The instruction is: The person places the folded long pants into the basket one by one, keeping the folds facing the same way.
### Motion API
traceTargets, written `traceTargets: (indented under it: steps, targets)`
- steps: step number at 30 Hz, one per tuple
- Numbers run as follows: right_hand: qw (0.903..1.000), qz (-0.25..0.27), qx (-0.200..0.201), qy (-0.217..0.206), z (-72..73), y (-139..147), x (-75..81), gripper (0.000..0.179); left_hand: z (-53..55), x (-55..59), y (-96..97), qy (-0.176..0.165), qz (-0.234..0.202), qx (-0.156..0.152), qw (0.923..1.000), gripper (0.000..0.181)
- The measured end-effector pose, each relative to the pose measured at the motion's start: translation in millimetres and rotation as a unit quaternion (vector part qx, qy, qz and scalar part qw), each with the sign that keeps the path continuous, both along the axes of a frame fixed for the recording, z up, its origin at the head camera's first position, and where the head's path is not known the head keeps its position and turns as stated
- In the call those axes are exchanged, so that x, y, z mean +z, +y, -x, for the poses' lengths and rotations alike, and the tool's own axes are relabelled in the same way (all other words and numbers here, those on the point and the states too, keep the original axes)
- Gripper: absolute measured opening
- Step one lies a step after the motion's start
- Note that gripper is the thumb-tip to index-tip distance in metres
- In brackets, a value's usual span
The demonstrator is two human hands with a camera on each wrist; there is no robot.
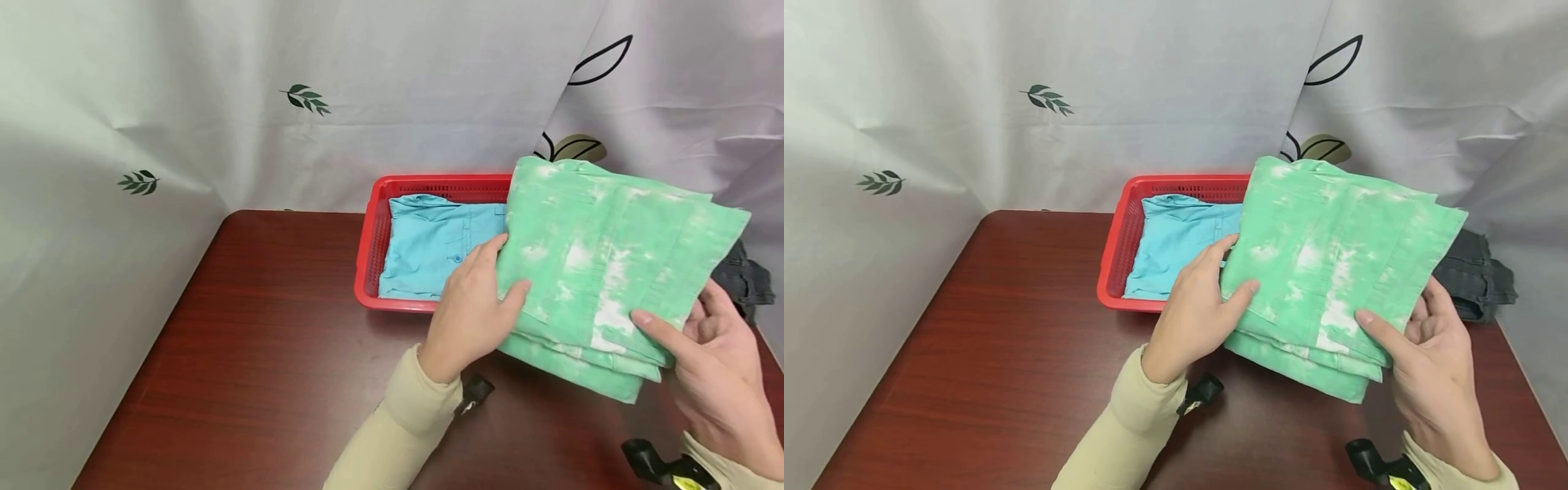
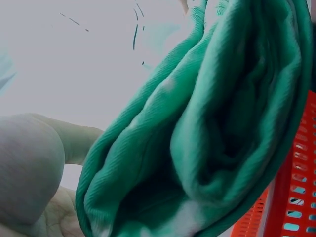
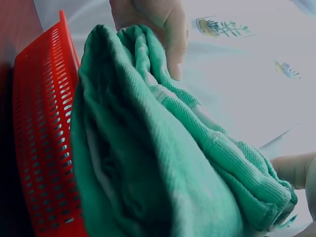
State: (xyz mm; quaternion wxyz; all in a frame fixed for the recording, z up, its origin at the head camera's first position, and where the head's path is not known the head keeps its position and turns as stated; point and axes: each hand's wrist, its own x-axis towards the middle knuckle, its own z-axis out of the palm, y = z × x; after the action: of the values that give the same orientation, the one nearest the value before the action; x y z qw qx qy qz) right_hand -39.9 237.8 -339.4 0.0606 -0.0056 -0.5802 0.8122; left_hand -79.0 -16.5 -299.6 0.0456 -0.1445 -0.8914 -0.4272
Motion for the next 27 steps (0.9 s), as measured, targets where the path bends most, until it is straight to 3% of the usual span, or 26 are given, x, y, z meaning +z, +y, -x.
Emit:
traceTargets:
  steps: [6,18,27]
  targets:
    - [0.9999,-0.007,-0.004,0.005,3.5,-9,1.2,0.077,1.8,0.8,-3.6,-0.008,-0.004,0.011,0.9999,0.063]
    - [0.9994,0.026,0.016,0.016,15.5,-22,5.2,0.077,6.1,-0.5,-10.9,-0.017,-0.02,0.035,0.999,0.064]
    - [0.9938,0.054,0.091,0.035,23.2,-24,10.9,0.083,10.1,0.9,-18.7,-0.033,-0.033,0.057,0.9973,0.064]
